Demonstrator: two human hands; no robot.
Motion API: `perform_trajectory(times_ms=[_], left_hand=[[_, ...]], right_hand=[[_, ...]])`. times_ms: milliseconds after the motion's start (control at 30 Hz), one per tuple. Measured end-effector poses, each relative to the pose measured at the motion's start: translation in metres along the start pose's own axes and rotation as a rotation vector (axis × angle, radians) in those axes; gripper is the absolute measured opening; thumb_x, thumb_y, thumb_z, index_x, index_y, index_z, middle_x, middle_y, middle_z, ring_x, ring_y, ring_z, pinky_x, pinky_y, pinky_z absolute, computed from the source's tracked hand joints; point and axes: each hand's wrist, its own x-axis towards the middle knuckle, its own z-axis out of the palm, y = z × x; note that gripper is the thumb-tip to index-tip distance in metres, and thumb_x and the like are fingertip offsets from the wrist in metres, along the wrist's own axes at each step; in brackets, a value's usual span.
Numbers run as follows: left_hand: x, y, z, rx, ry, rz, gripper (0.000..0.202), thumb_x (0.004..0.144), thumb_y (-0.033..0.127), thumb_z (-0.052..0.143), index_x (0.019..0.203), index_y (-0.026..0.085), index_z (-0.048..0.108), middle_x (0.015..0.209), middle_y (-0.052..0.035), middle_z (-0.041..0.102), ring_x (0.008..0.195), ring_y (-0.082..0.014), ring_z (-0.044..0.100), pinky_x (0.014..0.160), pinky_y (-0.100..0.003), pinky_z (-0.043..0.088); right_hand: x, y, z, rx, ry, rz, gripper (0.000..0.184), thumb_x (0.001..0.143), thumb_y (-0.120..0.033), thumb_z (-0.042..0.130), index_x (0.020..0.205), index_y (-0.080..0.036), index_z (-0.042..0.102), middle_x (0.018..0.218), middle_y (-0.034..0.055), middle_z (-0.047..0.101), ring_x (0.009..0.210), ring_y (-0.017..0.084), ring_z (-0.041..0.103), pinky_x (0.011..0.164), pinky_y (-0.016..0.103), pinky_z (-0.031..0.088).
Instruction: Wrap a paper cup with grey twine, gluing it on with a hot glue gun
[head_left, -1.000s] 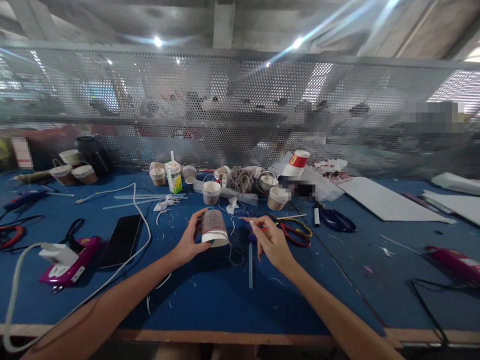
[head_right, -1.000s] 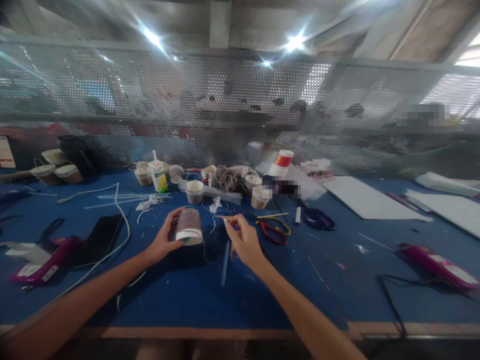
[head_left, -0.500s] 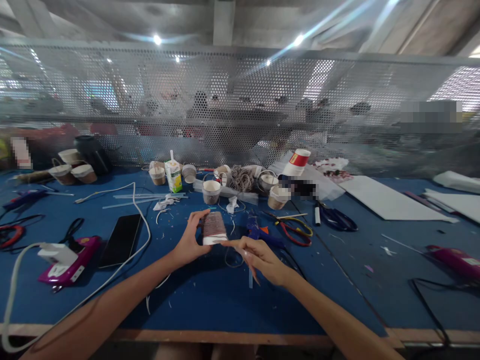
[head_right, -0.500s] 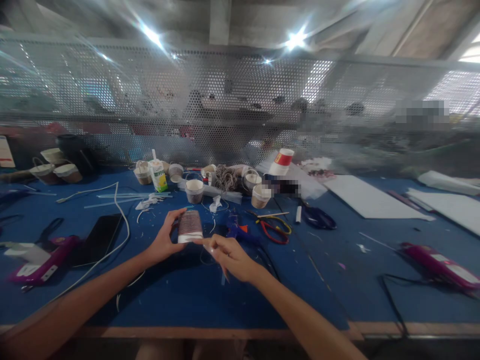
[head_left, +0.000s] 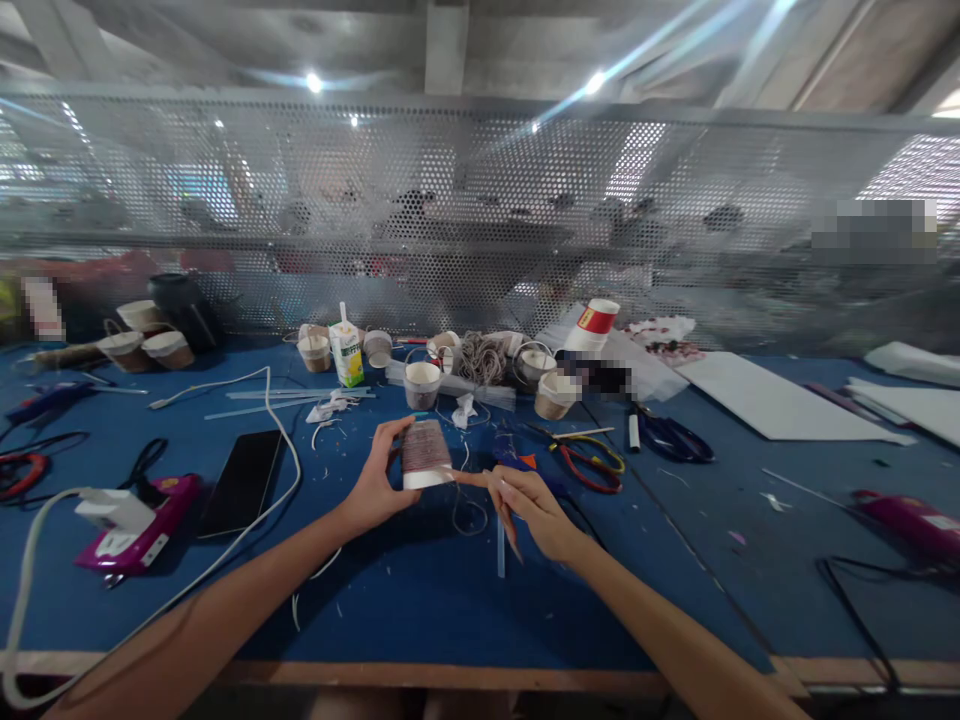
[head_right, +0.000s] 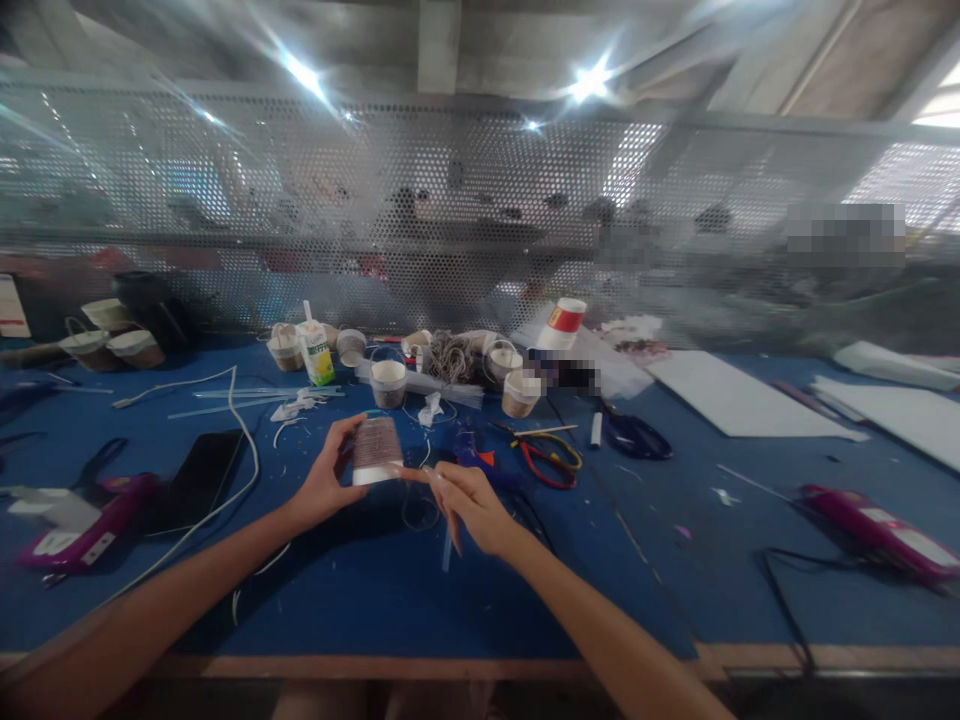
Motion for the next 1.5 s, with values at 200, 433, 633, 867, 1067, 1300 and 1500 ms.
perform_trajectory(times_ms=[200, 433, 633, 867, 1067, 1300, 1500], left_hand=[[0.0, 0.001, 0.002, -0.102, 0.014, -0.04, 0.076, 0.062, 0.014, 0.067, 0.131, 0.024, 0.036, 0.134, -0.0108, 0.037, 0.128, -0.0288, 0.039, 0.107, -0.045, 0.037], [0.001, 0.001, 0.004, -0.241, 0.005, -0.064, 0.076, 0.063, 0.026, 0.074, 0.128, 0.022, 0.035, 0.128, -0.012, 0.048, 0.12, -0.0276, 0.049, 0.103, -0.043, 0.041], [0.002, 0.0, 0.004, -0.275, 0.026, -0.035, 0.075, 0.062, 0.029, 0.075, 0.125, 0.023, 0.035, 0.13, -0.0121, 0.046, 0.121, -0.0274, 0.049, 0.103, -0.043, 0.039], [0.001, -0.002, 0.001, -0.122, 0.01, -0.055, 0.074, 0.063, 0.02, 0.07, 0.128, 0.022, 0.036, 0.13, -0.0115, 0.042, 0.121, -0.0273, 0.046, 0.103, -0.044, 0.04], [0.0, 0.002, 0.001, 0.064, -0.001, 0.017, 0.075, 0.06, 0.01, 0.065, 0.129, 0.024, 0.04, 0.13, -0.0099, 0.037, 0.124, -0.0282, 0.041, 0.102, -0.043, 0.039], [0.001, 0.008, 0.002, 0.129, -0.017, 0.01, 0.076, 0.056, 0.005, 0.062, 0.127, 0.024, 0.043, 0.127, -0.0092, 0.037, 0.123, -0.0291, 0.04, 0.103, -0.045, 0.037], [0.0, 0.005, 0.002, 0.004, 0.005, -0.005, 0.074, 0.057, 0.009, 0.066, 0.126, 0.024, 0.042, 0.129, -0.0093, 0.035, 0.127, -0.0293, 0.037, 0.102, -0.041, 0.04]], right_hand=[[0.001, 0.001, -0.001, 0.115, 0.071, 0.013, 0.046, 0.088, -0.054, 0.048, 0.058, -0.019, 0.048, 0.036, -0.0055, 0.045, 0.03, 0.01, 0.046, 0.033, 0.021, 0.037], [0.003, -0.003, 0.0, 0.196, 0.176, 0.03, 0.051, 0.084, -0.058, 0.051, 0.052, -0.018, 0.049, 0.039, 0.0013, 0.055, 0.032, 0.013, 0.052, 0.024, 0.018, 0.03], [0.005, -0.005, -0.002, 0.195, 0.301, 0.007, 0.051, 0.084, -0.056, 0.051, 0.051, -0.018, 0.047, 0.047, 0.0046, 0.064, 0.024, 0.008, 0.041, 0.021, 0.018, 0.028], [0.004, -0.004, -0.004, 0.145, 0.363, -0.102, 0.039, 0.089, -0.047, 0.049, 0.063, -0.018, 0.05, 0.056, 0.0024, 0.066, 0.025, 0.005, 0.033, 0.023, 0.017, 0.027], [-0.003, -0.007, 0.007, 0.104, -0.099, -0.042, 0.038, 0.088, -0.053, 0.048, 0.073, -0.018, 0.048, 0.082, 0.0061, 0.07, 0.036, 0.006, 0.047, 0.035, 0.02, 0.04], [-0.002, -0.007, 0.011, 0.005, -0.152, -0.013, 0.039, 0.09, -0.057, 0.042, 0.079, -0.019, 0.049, 0.05, -0.0047, 0.055, 0.043, 0.011, 0.054, 0.056, 0.027, 0.05], [0.001, -0.005, 0.008, 0.021, -0.006, 0.009, 0.042, 0.09, -0.056, 0.042, 0.069, -0.02, 0.049, 0.041, -0.0054, 0.049, 0.035, 0.01, 0.047, 0.043, 0.023, 0.043]])
